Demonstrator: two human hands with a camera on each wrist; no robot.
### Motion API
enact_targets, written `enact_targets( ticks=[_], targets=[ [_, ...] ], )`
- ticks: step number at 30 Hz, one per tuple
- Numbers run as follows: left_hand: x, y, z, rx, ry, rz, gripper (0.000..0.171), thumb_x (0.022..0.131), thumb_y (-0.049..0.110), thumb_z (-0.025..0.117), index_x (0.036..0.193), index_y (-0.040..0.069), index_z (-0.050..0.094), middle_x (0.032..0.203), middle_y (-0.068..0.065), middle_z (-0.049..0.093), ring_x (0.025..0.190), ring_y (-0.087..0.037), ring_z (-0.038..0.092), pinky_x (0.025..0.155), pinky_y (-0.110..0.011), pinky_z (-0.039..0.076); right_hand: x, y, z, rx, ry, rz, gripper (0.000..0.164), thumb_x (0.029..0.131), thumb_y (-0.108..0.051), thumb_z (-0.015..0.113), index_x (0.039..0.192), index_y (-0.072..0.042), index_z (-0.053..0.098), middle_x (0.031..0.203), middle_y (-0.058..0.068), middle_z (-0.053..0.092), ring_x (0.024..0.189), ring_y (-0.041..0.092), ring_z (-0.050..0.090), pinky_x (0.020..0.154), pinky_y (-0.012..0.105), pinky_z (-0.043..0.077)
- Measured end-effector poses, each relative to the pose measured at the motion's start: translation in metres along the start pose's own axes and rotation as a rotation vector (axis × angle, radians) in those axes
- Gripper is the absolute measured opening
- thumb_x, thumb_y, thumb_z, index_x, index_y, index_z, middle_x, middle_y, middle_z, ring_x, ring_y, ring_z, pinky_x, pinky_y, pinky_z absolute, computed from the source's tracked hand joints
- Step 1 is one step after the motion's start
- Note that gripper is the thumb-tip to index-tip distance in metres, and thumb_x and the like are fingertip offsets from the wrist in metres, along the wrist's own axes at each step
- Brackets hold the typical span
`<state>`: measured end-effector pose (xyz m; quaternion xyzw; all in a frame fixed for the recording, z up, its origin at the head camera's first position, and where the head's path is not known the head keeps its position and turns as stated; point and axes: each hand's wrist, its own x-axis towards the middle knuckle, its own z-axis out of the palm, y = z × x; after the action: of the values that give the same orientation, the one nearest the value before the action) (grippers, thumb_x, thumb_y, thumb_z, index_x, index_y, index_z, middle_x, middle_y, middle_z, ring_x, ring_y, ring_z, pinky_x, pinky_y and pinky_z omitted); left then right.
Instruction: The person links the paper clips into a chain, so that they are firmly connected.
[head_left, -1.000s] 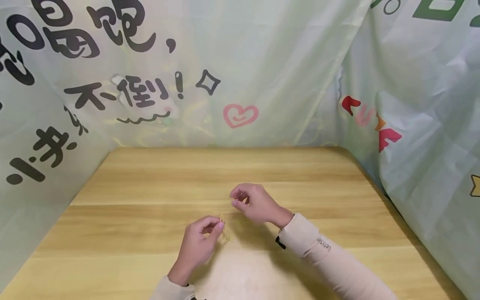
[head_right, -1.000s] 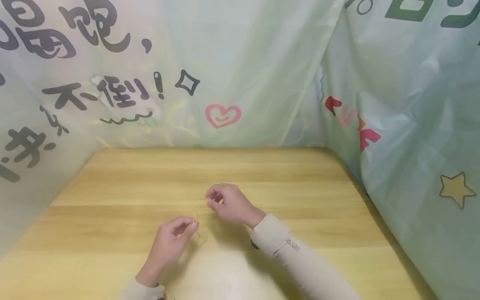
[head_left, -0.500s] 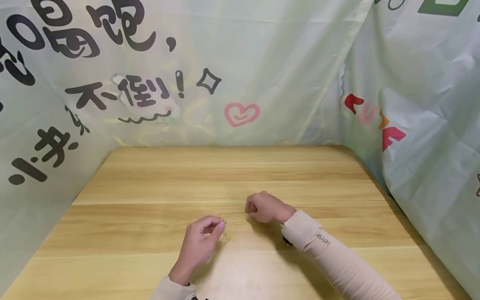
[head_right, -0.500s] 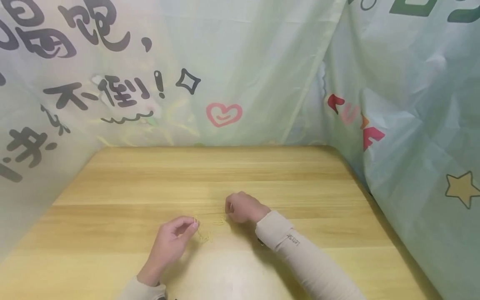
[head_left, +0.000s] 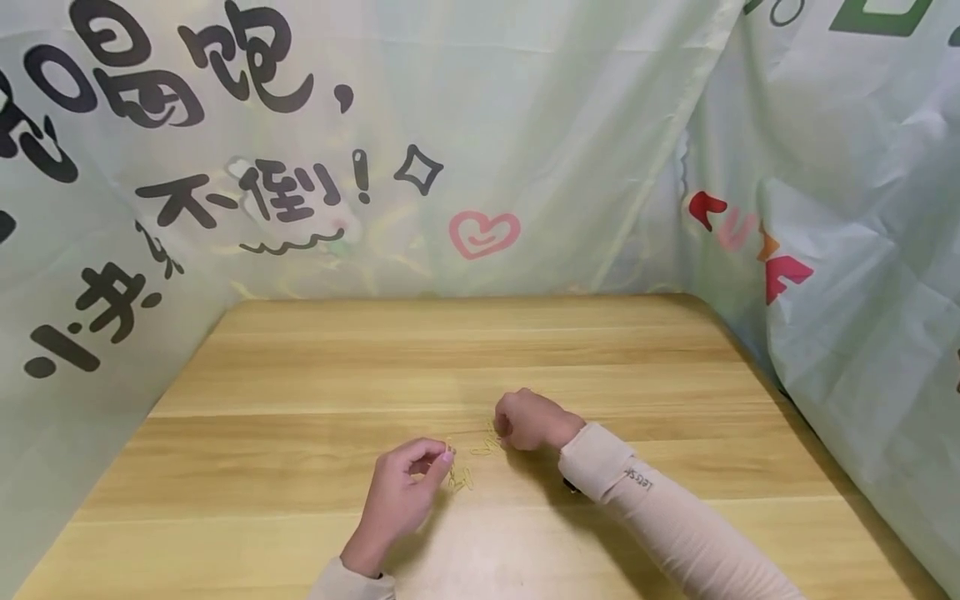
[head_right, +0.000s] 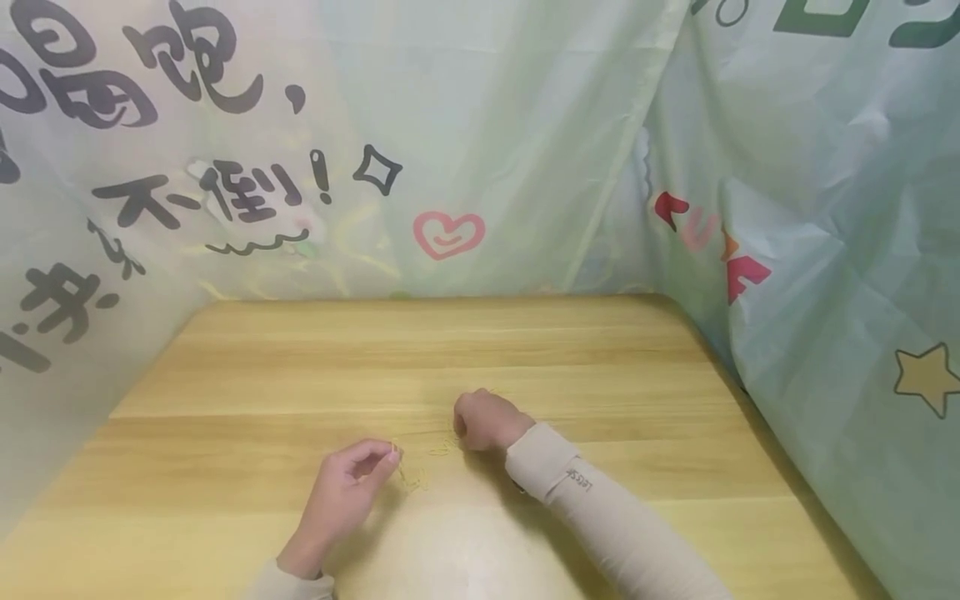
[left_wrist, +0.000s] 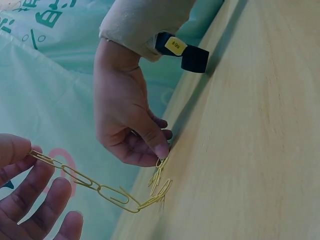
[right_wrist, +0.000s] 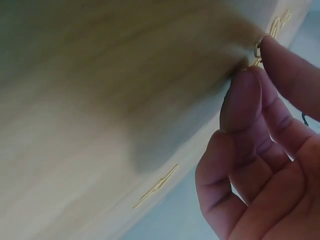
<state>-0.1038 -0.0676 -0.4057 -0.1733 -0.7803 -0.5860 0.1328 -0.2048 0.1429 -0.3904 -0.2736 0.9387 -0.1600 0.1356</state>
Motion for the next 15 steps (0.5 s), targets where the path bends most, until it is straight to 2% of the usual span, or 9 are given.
enact_targets(
  ticks=[3,5,8,10,12,15],
  targets=[
    [-0.003,-0.001,0.0,0.006,0.006,0.006,0.009,0.087,-0.002,0.067,0.086,0.006,0.072,0.083,-0.006,0.07,0.075,-0.009,0.063,0.07,-0.029,0.056,-0.001,-0.001,0.004,0.0,-0.01,-0.052,0.037,0.073,0.011,0.063,0.057,-0.015,0.043,0.054,-0.01,0.032,0.051,0.006,0.03,0.047,0.022,0.026],
    [-0.004,-0.002,0.0,0.009,0.01,0.011,0.009,0.087,-0.001,0.068,0.086,0.007,0.072,0.082,-0.005,0.07,0.075,-0.009,0.063,0.069,-0.029,0.057,-0.002,-0.003,0.005,0.011,-0.03,-0.068,0.038,0.071,0.013,0.056,0.056,-0.016,0.037,0.052,-0.007,0.024,0.049,0.008,0.023,0.047,0.023,0.019],
    [-0.002,-0.002,0.0,0.012,0.006,0.016,0.009,0.088,0.0,0.067,0.087,0.007,0.072,0.083,-0.006,0.07,0.075,-0.009,0.063,0.07,-0.028,0.056,-0.005,-0.004,0.002,0.023,-0.013,-0.042,0.031,0.076,0.009,0.058,0.061,-0.016,0.047,0.055,-0.009,0.037,0.051,0.006,0.033,0.047,0.021,0.028],
    [-0.001,-0.002,0.001,0.01,-0.002,0.014,0.008,0.088,0.0,0.067,0.087,0.007,0.072,0.084,-0.007,0.07,0.076,-0.01,0.063,0.071,-0.028,0.056,-0.006,-0.004,-0.001,0.064,0.011,-0.034,0.022,0.08,0.007,0.06,0.071,-0.013,0.057,0.058,-0.006,0.046,0.053,0.007,0.039,0.049,0.022,0.034],
    [0.0,-0.002,0.001,0.013,-0.01,0.007,0.009,0.088,0.0,0.067,0.087,0.007,0.072,0.084,-0.007,0.07,0.076,-0.01,0.063,0.071,-0.028,0.056,-0.007,-0.004,-0.004,0.127,0.044,-0.058,0.014,0.084,0.005,0.061,0.087,-0.009,0.064,0.063,-0.003,0.053,0.055,0.009,0.043,0.052,0.024,0.039],
    [0.001,-0.001,0.001,0.013,-0.018,0.001,0.009,0.087,-0.002,0.067,0.086,0.006,0.072,0.084,-0.008,0.07,0.076,-0.01,0.063,0.071,-0.029,0.056,-0.006,-0.004,-0.008,0.224,0.091,-0.129,0.017,0.089,0.004,0.061,0.103,-0.004,0.066,0.066,0.0,0.058,0.053,0.007,0.045,0.052,0.023,0.042]
  ],
)
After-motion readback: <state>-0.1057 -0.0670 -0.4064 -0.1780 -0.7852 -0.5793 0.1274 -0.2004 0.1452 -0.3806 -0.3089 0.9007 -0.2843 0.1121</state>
